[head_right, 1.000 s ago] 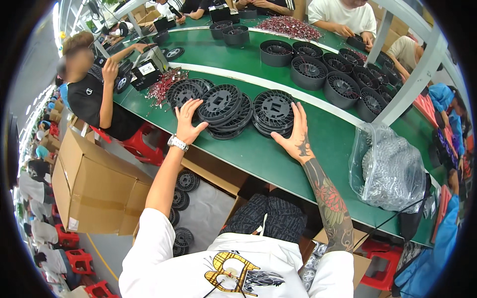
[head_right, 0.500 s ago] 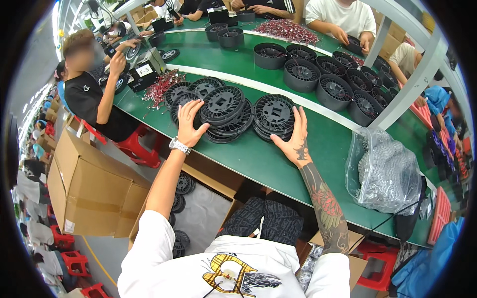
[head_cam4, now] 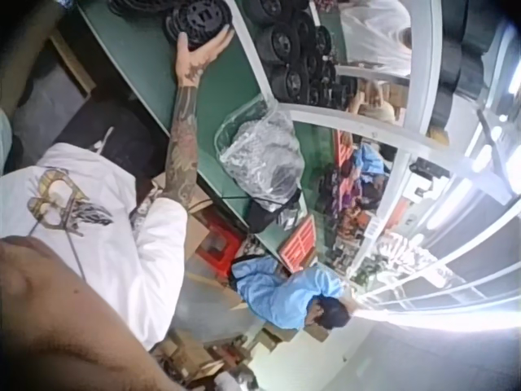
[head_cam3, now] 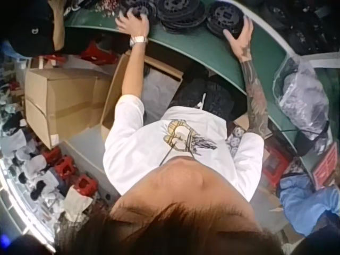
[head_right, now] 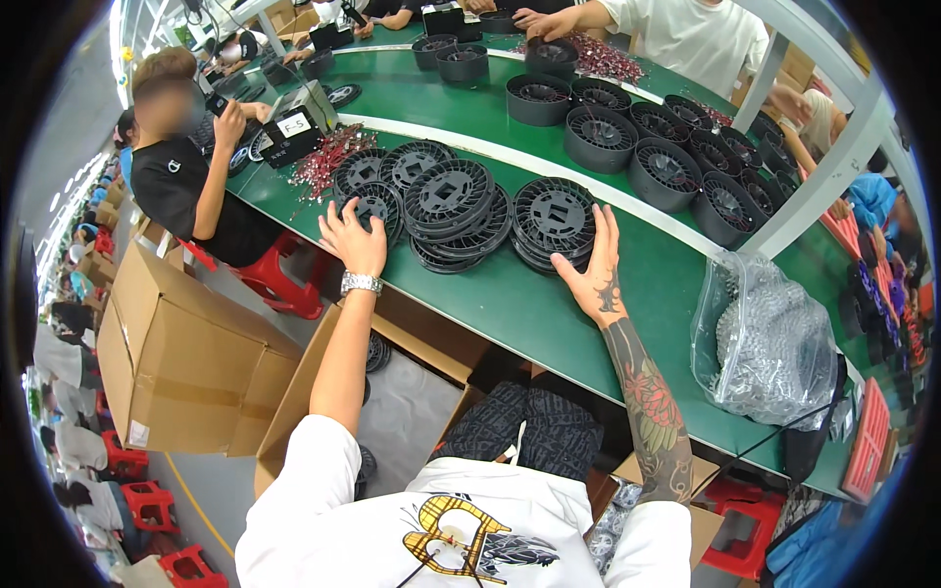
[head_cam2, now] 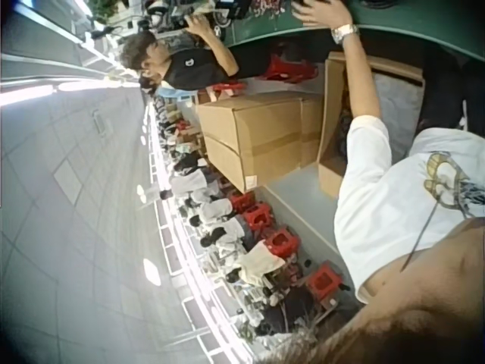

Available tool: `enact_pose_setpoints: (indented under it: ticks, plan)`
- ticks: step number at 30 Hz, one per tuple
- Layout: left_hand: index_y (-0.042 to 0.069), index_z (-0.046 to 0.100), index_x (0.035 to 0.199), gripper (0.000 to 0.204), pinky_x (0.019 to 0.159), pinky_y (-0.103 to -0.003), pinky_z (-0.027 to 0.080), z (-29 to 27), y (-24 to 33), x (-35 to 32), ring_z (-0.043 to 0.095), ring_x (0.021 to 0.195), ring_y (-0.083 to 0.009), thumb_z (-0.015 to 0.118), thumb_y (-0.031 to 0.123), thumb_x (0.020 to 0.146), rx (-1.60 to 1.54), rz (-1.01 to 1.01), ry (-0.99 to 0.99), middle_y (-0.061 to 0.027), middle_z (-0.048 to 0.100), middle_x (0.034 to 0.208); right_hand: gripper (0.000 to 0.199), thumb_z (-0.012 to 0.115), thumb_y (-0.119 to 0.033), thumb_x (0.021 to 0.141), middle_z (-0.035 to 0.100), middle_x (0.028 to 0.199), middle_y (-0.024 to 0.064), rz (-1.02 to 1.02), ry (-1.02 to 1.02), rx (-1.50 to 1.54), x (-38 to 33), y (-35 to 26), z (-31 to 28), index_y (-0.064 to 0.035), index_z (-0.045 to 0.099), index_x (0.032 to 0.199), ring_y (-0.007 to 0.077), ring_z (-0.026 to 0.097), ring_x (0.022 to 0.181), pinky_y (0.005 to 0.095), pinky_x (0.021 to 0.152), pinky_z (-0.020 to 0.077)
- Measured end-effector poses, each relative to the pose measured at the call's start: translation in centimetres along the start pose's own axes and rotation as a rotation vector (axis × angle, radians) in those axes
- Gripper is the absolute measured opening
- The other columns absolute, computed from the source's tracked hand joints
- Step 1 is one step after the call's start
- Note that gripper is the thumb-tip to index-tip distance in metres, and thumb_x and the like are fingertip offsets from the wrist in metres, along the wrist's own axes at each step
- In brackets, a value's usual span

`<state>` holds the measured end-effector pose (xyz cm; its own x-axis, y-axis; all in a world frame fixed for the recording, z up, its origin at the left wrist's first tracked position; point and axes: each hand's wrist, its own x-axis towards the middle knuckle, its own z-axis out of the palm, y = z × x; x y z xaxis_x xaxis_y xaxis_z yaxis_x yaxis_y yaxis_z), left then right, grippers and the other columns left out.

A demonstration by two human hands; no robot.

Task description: Assembling plastic wheel hubs with metal gears at a manual assembly station.

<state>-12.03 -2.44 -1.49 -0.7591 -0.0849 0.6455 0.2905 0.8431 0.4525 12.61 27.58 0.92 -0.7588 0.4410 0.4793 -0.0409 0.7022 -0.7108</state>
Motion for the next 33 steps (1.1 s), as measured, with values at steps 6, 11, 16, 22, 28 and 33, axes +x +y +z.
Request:
enact_pose_setpoints:
  ticks: [6, 11, 16, 22, 28, 33]
  plan:
    - [0.005, 0.057, 0.140, 0.077, 0.113, -0.052, 0.041, -0.8, -2.6, 1.1, 0.051, 0.132, -0.0479, 0.088, 0.037, 0.077, -0.262, 0.025, -0.128, -0.0328, 0.054, 0.142, 0.098, 0.078, -0.036, 0.086, 0.022, 0.165, 0.0255, -0.085, 0.061, -0.014, -0.1, 1.0, -0.8, -0.0035, 0.025, 0.162, 0.0407, 0.024, 0.154, 0.0466, 0.127, 0.0216]
    - [-0.003, 0.061, 0.132, 0.062, 0.107, -0.040, 0.047, -1.7, -6.8, 2.2, 0.063, 0.119, -0.0309, 0.088, 0.015, 0.079, -0.531, -0.078, -0.043, -0.0202, 0.066, 0.130, 0.094, 0.076, -0.045, 0.088, 0.025, 0.163, 0.0292, -0.080, 0.132, -0.060, 0.3, 0.8, 0.6, -0.0028, 0.030, 0.158, 0.0490, 0.030, 0.149, 0.0531, 0.122, 0.0283]
    - [0.001, 0.058, 0.139, 0.055, 0.098, -0.035, 0.050, -1.6, -7.1, 1.7, 0.061, 0.109, -0.0225, 0.080, 0.005, 0.088, -0.815, -0.212, -0.046, -0.0112, 0.062, 0.133, 0.062, 0.070, -0.029, 0.088, 0.050, 0.144, 0.0177, -0.208, 0.012, -0.535, 1.0, -0.4, -8.9, -0.0063, 0.051, 0.143, 0.0389, 0.048, 0.135, 0.0550, 0.121, 0.0282]
    - [0.006, 0.054, 0.143, 0.053, 0.071, -0.029, 0.057, -1.7, -7.0, 0.9, 0.061, 0.093, -0.0157, 0.073, 0.001, 0.094, -1.148, -0.382, -0.078, -0.0085, 0.059, 0.118, 0.056, 0.076, -0.037, 0.081, 0.058, 0.138, 0.0129, 0.126, -0.814, -1.384, -0.9, -2.1, -23.5, -0.0125, 0.064, 0.130, 0.0317, 0.046, 0.140, 0.0675, 0.123, 0.0149]
    - [0.006, 0.053, 0.144, 0.052, 0.079, -0.033, 0.057, -2.9, -8.0, 0.6, 0.062, 0.096, -0.0182, 0.073, 0.004, 0.096, -1.059, -0.436, -0.043, -0.0098, 0.061, 0.120, 0.067, 0.075, -0.047, 0.084, 0.056, 0.147, 0.0165, -0.029, -0.682, -1.170, -4.4, -4.7, -29.0, -0.0092, 0.061, 0.138, 0.0359, 0.041, 0.147, 0.0658, 0.121, 0.0242]
    - [0.006, 0.054, 0.144, 0.050, 0.074, -0.030, 0.059, -9.8, -2.9, -2.5, 0.059, 0.097, -0.0167, 0.071, 0.006, 0.097, -1.070, -0.327, -0.048, -0.0078, 0.059, 0.113, 0.066, 0.068, -0.046, 0.092, 0.057, 0.141, 0.0246, 0.193, 0.141, -1.127, -7.4, 3.1, -40.9, 0.0025, 0.056, 0.136, 0.0425, 0.053, 0.132, 0.0470, 0.112, 0.0429]
